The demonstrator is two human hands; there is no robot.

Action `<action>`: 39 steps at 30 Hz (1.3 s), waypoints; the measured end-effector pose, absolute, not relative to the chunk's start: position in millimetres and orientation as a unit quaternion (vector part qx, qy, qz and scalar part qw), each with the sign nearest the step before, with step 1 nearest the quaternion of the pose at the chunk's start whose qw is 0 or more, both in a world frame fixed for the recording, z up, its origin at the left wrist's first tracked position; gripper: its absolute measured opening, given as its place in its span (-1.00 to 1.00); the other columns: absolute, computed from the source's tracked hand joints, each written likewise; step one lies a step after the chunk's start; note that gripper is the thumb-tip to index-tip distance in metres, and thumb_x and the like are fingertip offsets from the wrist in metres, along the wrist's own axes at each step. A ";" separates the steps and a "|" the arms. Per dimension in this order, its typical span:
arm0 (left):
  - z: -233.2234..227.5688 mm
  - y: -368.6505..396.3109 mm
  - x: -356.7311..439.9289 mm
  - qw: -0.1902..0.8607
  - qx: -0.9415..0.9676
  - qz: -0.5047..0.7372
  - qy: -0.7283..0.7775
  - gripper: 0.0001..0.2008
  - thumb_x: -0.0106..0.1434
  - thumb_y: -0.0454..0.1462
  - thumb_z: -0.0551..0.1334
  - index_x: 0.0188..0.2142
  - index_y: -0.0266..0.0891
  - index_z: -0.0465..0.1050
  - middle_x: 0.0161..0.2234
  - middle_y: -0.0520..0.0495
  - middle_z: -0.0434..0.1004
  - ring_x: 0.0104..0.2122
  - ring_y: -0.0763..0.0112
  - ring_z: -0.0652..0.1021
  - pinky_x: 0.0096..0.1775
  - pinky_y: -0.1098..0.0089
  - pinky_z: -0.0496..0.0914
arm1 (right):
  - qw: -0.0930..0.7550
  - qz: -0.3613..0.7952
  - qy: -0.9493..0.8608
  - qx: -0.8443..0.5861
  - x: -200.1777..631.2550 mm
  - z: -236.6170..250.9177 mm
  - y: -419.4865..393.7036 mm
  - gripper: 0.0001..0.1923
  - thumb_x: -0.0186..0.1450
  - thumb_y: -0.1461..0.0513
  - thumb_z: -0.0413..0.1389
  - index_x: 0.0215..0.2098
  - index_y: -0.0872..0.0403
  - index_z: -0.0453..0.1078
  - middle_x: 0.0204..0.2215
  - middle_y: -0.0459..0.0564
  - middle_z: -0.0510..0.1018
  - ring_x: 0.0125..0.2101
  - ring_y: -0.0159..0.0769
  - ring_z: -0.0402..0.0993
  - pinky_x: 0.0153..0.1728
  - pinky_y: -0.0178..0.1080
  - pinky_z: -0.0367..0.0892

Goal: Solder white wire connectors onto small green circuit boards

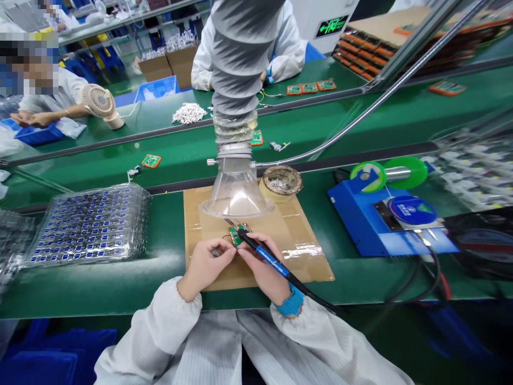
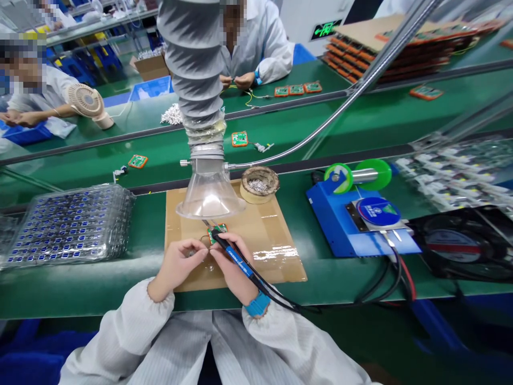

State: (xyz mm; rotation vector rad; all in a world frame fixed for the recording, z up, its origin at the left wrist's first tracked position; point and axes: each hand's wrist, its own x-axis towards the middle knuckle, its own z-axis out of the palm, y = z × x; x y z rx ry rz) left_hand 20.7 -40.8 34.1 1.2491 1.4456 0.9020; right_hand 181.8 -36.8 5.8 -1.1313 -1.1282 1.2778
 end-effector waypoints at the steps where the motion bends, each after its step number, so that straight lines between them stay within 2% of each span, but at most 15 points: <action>1: 33.9 -39.3 19.4 0.487 0.524 0.367 0.594 -0.80 0.21 -0.15 0.34 -0.42 -0.25 0.55 -0.47 -0.05 0.59 -0.46 0.39 0.49 -0.36 0.40 0.36 | 0.520 0.528 -0.477 -0.472 181.6 4.7 -37.0 -0.73 0.26 0.15 0.31 -0.09 -0.05 0.43 -0.35 -0.11 0.66 -0.31 -0.26 0.66 -0.18 -0.16 0.59; 5: 28.7 -24.2 11.6 0.405 0.607 0.349 0.589 -0.86 0.23 -0.28 0.30 -0.46 -0.22 0.53 -0.43 -0.04 0.57 -0.36 0.34 0.52 -0.24 0.34 0.38 | 0.534 0.474 -0.496 -0.494 188.3 -1.6 -35.6 -0.73 0.29 0.12 0.30 -0.07 -0.04 0.46 -0.33 -0.08 0.66 -0.30 -0.25 0.66 -0.18 -0.16 0.60; 10: 16.4 0.3 6.3 0.323 0.668 0.253 0.621 -0.83 0.17 -0.41 0.32 -0.53 -0.21 0.51 -0.41 -0.02 0.55 -0.26 0.27 0.51 -0.12 0.24 0.34 | 0.528 0.363 -0.538 -0.547 215.0 -11.9 -35.2 -0.74 0.31 0.07 0.28 -0.07 -0.04 0.55 -0.11 0.04 0.71 -0.10 -0.10 0.67 -0.01 -0.03 0.58; 13: 12.2 5.9 7.2 0.305 0.680 0.220 0.630 -0.80 0.17 -0.43 0.31 -0.56 -0.22 0.48 -0.42 -0.03 0.54 -0.26 0.25 0.50 -0.11 0.20 0.31 | 0.516 0.328 -0.561 -0.558 229.4 -17.9 -41.1 -0.79 0.36 0.07 0.22 -0.10 -0.04 0.57 -0.16 0.04 0.71 -0.14 -0.10 0.68 -0.07 -0.05 0.60; 18: 11.0 6.6 6.6 0.311 0.688 0.217 0.619 -0.78 0.15 -0.45 0.30 -0.58 -0.21 0.45 -0.44 -0.03 0.54 -0.29 0.26 0.49 -0.12 0.20 0.32 | 0.508 0.315 -0.598 -0.534 234.9 -21.2 -49.1 -0.88 0.34 0.13 0.21 -0.22 -0.03 0.55 -0.32 0.01 0.70 -0.30 -0.16 0.66 -0.26 -0.13 0.56; 27: 17.0 8.0 7.5 0.335 0.676 0.200 0.625 -0.78 0.14 -0.46 0.29 -0.59 -0.22 0.43 -0.45 -0.02 0.54 -0.29 0.27 0.49 -0.13 0.21 0.33 | 0.496 0.275 -0.648 -0.508 227.5 -13.8 -43.1 -0.93 0.32 0.22 0.22 -0.22 -0.01 0.52 -0.34 -0.01 0.69 -0.35 -0.23 0.65 -0.32 -0.20 0.55; 39: 22.2 7.7 10.1 0.325 0.672 0.169 0.643 -0.80 0.16 -0.42 0.29 -0.56 -0.22 0.45 -0.42 -0.01 0.58 -0.25 0.24 0.52 -0.08 0.18 0.30 | 0.507 0.261 -0.673 -0.470 224.6 -11.9 -41.7 -0.89 0.29 0.30 0.23 -0.22 0.00 0.48 -0.37 -0.04 0.64 -0.36 -0.24 0.63 -0.35 -0.23 0.50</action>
